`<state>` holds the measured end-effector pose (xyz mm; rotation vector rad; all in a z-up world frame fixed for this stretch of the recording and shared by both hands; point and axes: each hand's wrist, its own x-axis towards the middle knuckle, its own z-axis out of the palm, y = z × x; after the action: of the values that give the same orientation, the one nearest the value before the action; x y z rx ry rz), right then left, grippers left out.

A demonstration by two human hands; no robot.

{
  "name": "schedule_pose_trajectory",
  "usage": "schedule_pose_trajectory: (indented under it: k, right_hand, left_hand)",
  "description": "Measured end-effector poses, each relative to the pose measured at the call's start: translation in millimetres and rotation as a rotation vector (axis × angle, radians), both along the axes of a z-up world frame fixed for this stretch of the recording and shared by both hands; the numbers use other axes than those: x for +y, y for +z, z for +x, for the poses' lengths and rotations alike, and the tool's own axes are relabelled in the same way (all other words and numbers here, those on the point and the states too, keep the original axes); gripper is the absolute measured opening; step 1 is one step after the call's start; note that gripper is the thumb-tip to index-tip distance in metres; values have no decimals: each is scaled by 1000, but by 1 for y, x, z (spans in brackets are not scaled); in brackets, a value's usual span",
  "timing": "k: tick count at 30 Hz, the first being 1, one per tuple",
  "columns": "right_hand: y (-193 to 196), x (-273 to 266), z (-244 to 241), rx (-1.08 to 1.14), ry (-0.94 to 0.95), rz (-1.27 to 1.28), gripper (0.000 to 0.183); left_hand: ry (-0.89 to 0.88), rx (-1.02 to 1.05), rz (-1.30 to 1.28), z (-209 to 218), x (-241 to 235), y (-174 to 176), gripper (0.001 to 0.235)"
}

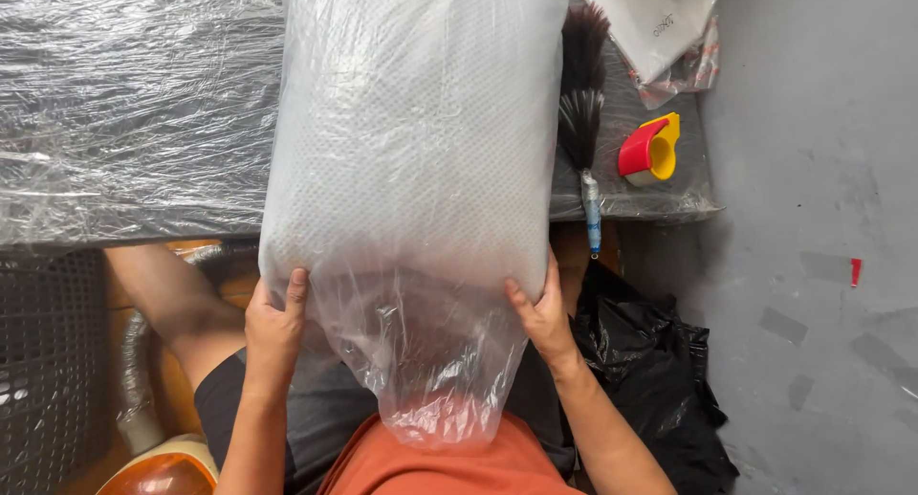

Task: The person places a pillow inside a bubble wrap bag on a table. They use a brush to smooth the pillow inside the bag, then insert a vacuum sealer nozzle into the bag's opening. The person seals the bag and presses down on the pillow to compress it.

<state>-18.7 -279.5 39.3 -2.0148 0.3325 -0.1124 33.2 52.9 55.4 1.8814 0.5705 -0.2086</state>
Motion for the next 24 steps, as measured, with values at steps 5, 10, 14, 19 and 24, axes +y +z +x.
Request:
schedule_pose_trajectory:
  k: [5,10,14,19,24]
  right_hand:
    - [-32,-12,32,-118,-149,84,70]
    - [24,-17,87,-137,-244,83,53]
    - [40,-34,136,-215,-209,79,45]
    - [7,-41,119,-198,-303,69,66]
    - [-56,-20,24,-92,-386,130,60]
  left_hand:
    - [14,-70,-66,14,-18,31,54]
    - [-41,-203,-101,46,-30,45,60]
    - [-124,-364,-92,92,-30,8,63]
    - [-199,-359,0,86,-29,-4,65]
    - [-108,-354,12,19,-7,-53,54]
